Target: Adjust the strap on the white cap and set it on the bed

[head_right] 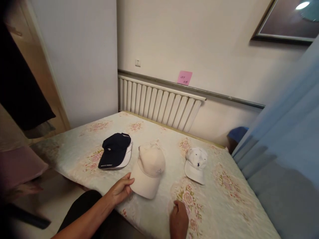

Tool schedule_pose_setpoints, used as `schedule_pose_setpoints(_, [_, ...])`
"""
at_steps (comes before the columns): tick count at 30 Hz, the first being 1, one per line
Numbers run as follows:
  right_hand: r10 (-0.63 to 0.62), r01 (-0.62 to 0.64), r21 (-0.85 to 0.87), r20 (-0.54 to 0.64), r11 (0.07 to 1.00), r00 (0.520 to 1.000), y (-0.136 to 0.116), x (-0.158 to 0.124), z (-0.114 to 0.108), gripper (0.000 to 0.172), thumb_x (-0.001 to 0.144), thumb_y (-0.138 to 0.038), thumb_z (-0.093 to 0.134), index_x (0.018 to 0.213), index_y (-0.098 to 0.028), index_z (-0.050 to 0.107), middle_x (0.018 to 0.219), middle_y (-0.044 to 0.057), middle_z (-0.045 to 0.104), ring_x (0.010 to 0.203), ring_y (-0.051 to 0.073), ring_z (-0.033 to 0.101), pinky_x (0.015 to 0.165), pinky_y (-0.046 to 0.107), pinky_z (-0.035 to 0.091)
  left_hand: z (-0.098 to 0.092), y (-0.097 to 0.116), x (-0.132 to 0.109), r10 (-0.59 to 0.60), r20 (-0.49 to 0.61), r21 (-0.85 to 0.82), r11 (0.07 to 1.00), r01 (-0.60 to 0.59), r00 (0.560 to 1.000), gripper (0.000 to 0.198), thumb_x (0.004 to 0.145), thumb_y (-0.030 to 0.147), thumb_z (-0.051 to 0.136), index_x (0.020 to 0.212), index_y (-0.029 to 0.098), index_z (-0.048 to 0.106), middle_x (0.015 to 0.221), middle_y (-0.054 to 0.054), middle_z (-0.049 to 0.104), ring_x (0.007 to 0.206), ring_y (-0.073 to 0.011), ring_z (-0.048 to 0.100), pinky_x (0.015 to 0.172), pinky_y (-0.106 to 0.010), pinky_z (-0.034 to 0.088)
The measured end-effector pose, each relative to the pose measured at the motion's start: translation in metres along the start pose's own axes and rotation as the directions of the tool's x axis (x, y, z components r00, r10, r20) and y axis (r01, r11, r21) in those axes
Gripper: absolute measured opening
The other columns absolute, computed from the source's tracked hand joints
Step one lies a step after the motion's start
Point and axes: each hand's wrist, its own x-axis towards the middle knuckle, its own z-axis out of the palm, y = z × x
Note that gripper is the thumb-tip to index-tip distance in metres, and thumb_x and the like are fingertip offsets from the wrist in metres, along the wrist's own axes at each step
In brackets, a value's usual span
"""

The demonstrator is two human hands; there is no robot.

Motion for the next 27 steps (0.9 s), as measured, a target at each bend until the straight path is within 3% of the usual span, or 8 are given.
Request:
schedule_pose_setpoints(5, [0.013, -0.012, -0.039, 0.014, 0.999, 1.000, -0.008, 0.000, -0.004, 0.026, 0.080, -0.024, 0.036, 0.086, -0.019, 0.061, 0.088, 0.008, 0.067, 0.085, 0.023, 0.061, 0.078, 0.034, 0.045, -0.010, -0.037, 0.005, -0.047, 0.026, -0.070, 0.996, 0.048, 0.999, 0.036, 0.063, 0.002, 0.068, 0.097, 0.014, 0.061, 0.099, -0.009, 0.069, 0.105, -0.0249, 0.060, 0.094, -0.033, 0.044])
schedule_pose_setpoints(9, [0.010, -0.008, -0.063, 0.025, 0.998, 1.000, -0.010, 0.000, -0.005, 0.024, 0.081, -0.024, 0.036, 0.085, -0.020, 0.060, 0.088, 0.007, 0.066, 0.084, 0.023, 0.060, 0.078, 0.033, 0.044, -0.019, -0.052, 0.003, -0.113, 0.051, -0.067, 0.991, 0.117, 0.992, 0.042, 0.063, 0.002, 0.067, 0.103, 0.015, 0.062, 0.103, -0.010, 0.068, 0.109, -0.0264, 0.058, 0.094, -0.035, 0.043])
schedule_pose_setpoints(15, [0.022, -0.019, -0.077, 0.038, 0.997, 0.999, -0.010, 0.000, -0.004, 0.024, 0.081, -0.023, 0.035, 0.086, -0.020, 0.058, 0.089, 0.007, 0.065, 0.086, 0.023, 0.059, 0.079, 0.034, 0.043, -0.029, -0.044, 0.010, -0.177, 0.189, -0.090, 0.976, 0.197, 0.966, 0.053, 0.072, 0.008, 0.063, 0.123, 0.018, 0.054, 0.115, -0.012, 0.064, 0.111, -0.0269, 0.057, 0.096, -0.037, 0.040])
schedule_pose_setpoints(20, [0.013, -0.011, -0.077, 0.027, 0.997, 1.000, -0.010, 0.000, -0.002, 0.023, 0.082, -0.024, 0.035, 0.085, -0.020, 0.058, 0.088, 0.007, 0.065, 0.085, 0.023, 0.059, 0.079, 0.034, 0.043, -0.033, -0.026, 0.043, -0.297, 0.198, -0.130, 0.937, 0.325, 0.934, 0.045, 0.084, 0.027, 0.054, 0.126, 0.010, 0.051, 0.109, -0.016, 0.067, 0.106, -0.0282, 0.060, 0.097, -0.040, 0.039])
schedule_pose_setpoints(27, [0.015, -0.014, -0.092, 0.004, 0.996, 1.000, -0.006, 0.001, 0.001, 0.023, 0.080, -0.024, 0.037, 0.084, -0.020, 0.060, 0.087, 0.007, 0.065, 0.084, 0.023, 0.059, 0.078, 0.033, 0.044, -0.034, -0.023, 0.077, -0.440, 0.241, -0.123, 0.870, 0.477, 0.865, 0.050, 0.081, 0.035, 0.056, 0.122, 0.006, 0.054, 0.102, -0.017, 0.069, 0.104, -0.0310, 0.061, 0.097, -0.042, 0.039])
